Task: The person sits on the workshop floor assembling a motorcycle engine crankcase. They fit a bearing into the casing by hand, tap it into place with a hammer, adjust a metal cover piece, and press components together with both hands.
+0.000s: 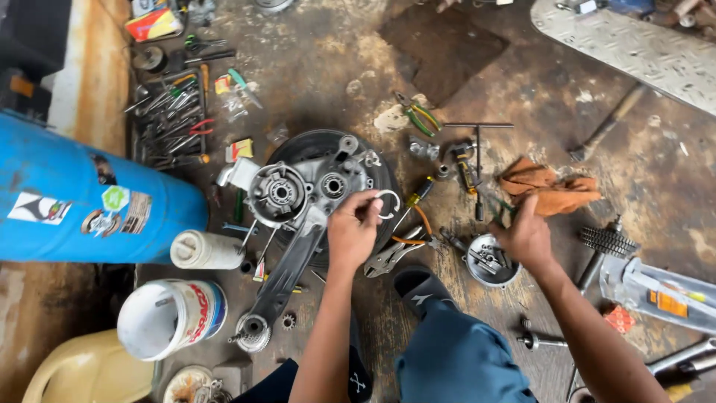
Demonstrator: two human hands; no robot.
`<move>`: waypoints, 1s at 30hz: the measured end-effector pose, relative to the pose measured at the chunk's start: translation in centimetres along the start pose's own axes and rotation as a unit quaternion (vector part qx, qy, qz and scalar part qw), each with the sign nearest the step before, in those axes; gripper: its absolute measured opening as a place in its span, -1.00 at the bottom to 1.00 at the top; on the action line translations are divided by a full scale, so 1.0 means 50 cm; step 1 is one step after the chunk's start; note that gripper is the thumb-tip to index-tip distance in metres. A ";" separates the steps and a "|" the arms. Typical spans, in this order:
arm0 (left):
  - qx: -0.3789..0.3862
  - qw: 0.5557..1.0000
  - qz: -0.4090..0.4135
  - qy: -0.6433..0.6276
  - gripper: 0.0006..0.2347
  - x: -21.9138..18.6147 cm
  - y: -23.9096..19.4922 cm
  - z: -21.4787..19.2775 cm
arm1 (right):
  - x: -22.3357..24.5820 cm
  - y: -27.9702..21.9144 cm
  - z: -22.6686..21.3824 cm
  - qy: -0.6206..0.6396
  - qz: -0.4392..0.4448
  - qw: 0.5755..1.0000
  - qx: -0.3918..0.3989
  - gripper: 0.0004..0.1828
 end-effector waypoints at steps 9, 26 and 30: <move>-0.114 0.982 -0.103 -0.112 -0.86 0.148 0.038 -0.157 | 0.399 -0.188 -0.073 0.136 -0.375 0.910 -0.114 -0.73; -0.120 0.978 -0.065 -0.155 -0.89 0.180 0.059 -0.145 | 0.578 -0.249 -0.067 0.093 -0.472 0.837 -0.259 -0.45; -0.122 0.978 -0.064 -0.154 -0.89 0.178 0.061 -0.148 | 0.580 -0.243 -0.062 0.100 -0.463 0.846 -0.244 -0.44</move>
Point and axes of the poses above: each hand's wrist, its own y-axis towards the middle knuckle, its own z-axis out of the palm, x = y × z, the point moved 10 cm from there along y, towards the middle knuckle
